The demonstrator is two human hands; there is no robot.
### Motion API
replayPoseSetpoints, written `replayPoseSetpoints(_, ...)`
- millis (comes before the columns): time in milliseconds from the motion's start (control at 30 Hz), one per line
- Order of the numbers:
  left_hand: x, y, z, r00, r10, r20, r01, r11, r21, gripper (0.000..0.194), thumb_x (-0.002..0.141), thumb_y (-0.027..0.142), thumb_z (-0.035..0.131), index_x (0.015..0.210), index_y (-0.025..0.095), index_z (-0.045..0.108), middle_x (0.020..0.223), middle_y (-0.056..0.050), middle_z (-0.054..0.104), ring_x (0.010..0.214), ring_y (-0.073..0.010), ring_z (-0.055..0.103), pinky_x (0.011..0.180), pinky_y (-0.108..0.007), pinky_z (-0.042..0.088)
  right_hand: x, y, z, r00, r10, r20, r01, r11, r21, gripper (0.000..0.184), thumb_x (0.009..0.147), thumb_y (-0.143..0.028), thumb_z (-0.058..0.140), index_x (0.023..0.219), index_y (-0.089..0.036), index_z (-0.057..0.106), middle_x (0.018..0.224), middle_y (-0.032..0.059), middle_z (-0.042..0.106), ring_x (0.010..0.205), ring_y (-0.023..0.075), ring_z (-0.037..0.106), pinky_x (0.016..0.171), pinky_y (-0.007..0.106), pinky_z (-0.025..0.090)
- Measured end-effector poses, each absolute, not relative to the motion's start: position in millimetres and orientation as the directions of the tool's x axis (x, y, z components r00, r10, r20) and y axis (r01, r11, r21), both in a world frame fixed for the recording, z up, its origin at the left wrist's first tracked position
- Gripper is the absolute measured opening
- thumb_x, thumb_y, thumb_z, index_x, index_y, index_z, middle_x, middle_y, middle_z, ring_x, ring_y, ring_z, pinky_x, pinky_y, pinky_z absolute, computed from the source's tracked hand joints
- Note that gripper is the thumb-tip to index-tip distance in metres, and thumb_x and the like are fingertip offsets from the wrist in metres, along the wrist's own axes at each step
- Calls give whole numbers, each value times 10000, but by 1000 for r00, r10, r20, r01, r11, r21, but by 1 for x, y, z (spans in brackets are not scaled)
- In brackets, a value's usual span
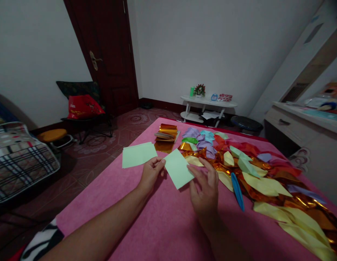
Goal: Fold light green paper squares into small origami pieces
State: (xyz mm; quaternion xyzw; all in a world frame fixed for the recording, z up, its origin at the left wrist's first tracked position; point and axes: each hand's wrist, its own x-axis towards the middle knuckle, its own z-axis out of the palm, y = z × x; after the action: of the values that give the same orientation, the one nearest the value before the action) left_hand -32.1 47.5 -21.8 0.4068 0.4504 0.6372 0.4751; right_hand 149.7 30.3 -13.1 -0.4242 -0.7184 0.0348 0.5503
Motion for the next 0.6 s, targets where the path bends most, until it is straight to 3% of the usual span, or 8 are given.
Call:
replayPoseSetpoints(67,-32,47,-22,-206,974,92,-236,-141,962,238,816,355,625,758,126,599,443,54,492,381,-57,427,422,-168,349,150,31,-13,-104,631,769,592,661,-461,354,761,-51,538,956,-291,711,1342,53,467,1238,286,426,987,519,384)
replayPoseSetpoints(167,-32,47,-22,-200,975,102,-234,-149,961,233,822,353,618,782,125,596,450,53,500,396,-58,440,442,-169,362,153,33,-16,-114,659,744,569,657,-495,332,757,-36,530,874,-276,727,1296,57,502,1187,276,466,922,487,444)
replayPoseSetpoints(233,-31,46,-21,-183,977,110,-254,-155,955,229,812,344,632,904,138,593,478,57,521,418,-67,470,458,-171,373,153,35,-19,-112,670,734,543,660,-519,335,753,-26,531,884,-265,725,1248,67,531,1134,261,499,871,449,477)
replayPoseSetpoints(367,-29,46,-21,-139,978,152,-283,-187,941,458,773,296,677,1183,200,496,561,73,544,480,-81,511,503,-185,399,153,35,-25,-166,670,723,481,695,-534,363,734,12,522,894,-250,716,1119,66,593,1049,231,544,852,406,488)
replayPoseSetpoints(500,-29,47,-23,-132,985,110,-283,-144,948,247,749,284,681,943,139,628,588,47,533,480,-55,445,482,-172,338,152,33,-27,-237,680,693,365,724,-585,476,719,51,482,1040,-247,671,1037,55,620,986,198,579,844,364,499)
replayPoseSetpoints(600,-30,48,-26,-100,994,52,-311,-81,947,177,758,290,656,810,121,638,571,40,510,461,-45,389,457,-169,281,151,33,-26,-255,682,685,296,730,-616,514,719,70,453,1079,-239,651,1060,58,613,1005,186,582,842,334,506)
